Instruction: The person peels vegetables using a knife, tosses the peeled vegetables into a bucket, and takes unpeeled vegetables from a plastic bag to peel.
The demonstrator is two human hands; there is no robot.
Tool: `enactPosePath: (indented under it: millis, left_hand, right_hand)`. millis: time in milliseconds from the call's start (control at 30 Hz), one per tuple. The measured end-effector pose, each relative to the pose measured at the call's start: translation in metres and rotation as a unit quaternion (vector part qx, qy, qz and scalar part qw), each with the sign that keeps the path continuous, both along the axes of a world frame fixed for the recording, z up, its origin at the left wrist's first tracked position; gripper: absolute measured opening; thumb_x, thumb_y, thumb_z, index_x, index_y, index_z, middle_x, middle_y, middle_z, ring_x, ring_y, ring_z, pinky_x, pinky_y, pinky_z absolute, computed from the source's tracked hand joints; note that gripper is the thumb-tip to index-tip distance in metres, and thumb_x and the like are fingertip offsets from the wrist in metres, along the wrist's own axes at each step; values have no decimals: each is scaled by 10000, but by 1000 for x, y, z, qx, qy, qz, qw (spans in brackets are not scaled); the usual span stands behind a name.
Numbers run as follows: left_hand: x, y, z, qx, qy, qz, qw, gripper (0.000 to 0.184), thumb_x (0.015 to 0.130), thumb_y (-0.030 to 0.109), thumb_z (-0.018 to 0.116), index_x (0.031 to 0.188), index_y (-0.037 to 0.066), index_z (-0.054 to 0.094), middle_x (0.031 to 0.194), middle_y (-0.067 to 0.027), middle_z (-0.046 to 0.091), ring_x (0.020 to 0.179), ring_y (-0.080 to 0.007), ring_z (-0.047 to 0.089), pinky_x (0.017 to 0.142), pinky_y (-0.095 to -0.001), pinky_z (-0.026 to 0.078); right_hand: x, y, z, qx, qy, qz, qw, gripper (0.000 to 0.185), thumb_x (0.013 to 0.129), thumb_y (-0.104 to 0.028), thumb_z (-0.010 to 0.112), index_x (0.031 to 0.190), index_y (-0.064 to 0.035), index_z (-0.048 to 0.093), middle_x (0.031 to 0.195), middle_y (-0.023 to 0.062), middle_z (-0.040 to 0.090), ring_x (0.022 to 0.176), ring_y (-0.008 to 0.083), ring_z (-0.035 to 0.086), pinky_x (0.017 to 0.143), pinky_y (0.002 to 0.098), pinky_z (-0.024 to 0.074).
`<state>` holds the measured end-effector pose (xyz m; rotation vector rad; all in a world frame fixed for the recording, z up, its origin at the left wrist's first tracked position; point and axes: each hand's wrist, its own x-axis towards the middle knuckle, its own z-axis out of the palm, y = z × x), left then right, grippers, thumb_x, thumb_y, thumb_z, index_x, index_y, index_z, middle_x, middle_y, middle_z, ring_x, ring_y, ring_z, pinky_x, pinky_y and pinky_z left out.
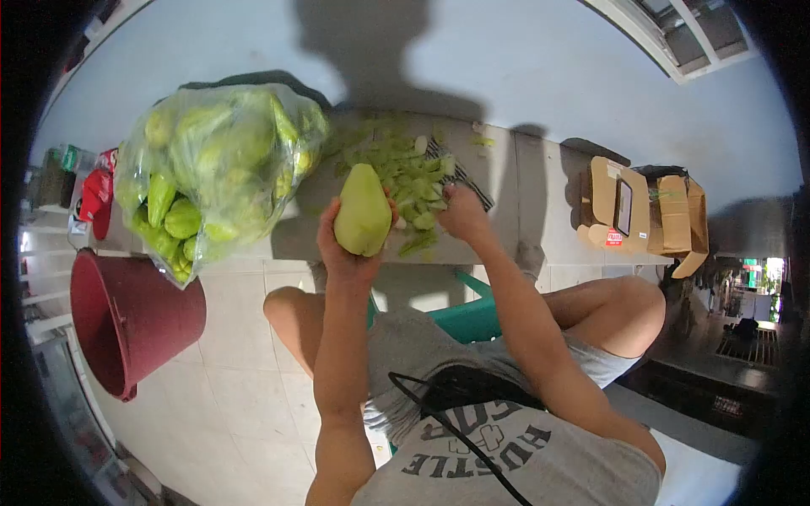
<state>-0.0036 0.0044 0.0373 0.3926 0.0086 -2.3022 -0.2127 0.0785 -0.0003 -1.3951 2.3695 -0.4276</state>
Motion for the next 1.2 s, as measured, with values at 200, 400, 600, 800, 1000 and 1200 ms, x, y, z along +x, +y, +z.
enactPosePath:
  millis: [200,400,600,800,1000,1200]
  left_hand:
    - [-2,-5,0,50,-103,46,992,521,970,382,469,1341,16,472,1247,-242,542,1107,-344,575,938,-460,499]
    - [-1,-2,-6,-18,23,0,1000,472,1015,348,386,1342,18,472,1259,-249,541,1097,-343,576,890,-450,504]
    - [-6,-3,-29,-1,35,-38,999,472,1014,321,381,1357,3,444,1239,-265,538,1022,-344,590,854,-443,528]
    - [-7,1,-24,41,125,-103,986,558,977,415,431,1343,-6,452,1207,-248,555,1000,-340,597,817,-440,540]
    - [-12,1,-27,11,-16,-48,999,665,926,559,463,1362,58,452,1169,-258,569,942,-345,624,733,-444,563]
    - [-7,-15,-29,-61,64,-77,993,635,938,577,429,1300,61,507,1130,-254,597,946,-344,618,769,-443,527]
  right_hand:
    - [19,8,25,0,-105,-47,993,329,766,-117,689,1029,39,569,917,245,659,881,408,647,762,427,514]
    - [31,18,29,-47,-167,-67,982,322,800,-141,671,1026,45,536,822,228,613,722,381,586,698,402,480]
    - [45,25,32,-141,-198,-67,968,266,872,-174,647,934,37,498,692,152,529,621,207,455,615,352,425]
    - [31,32,21,-163,-175,-86,967,245,890,-143,587,1041,34,509,847,243,612,801,443,588,702,412,460]
    - [23,49,-13,-84,-106,-78,988,210,907,-166,567,954,26,497,891,287,608,836,484,594,728,513,449]
    - [39,48,8,-126,-203,-76,968,229,932,-193,560,956,18,474,836,267,596,790,491,583,676,492,433]
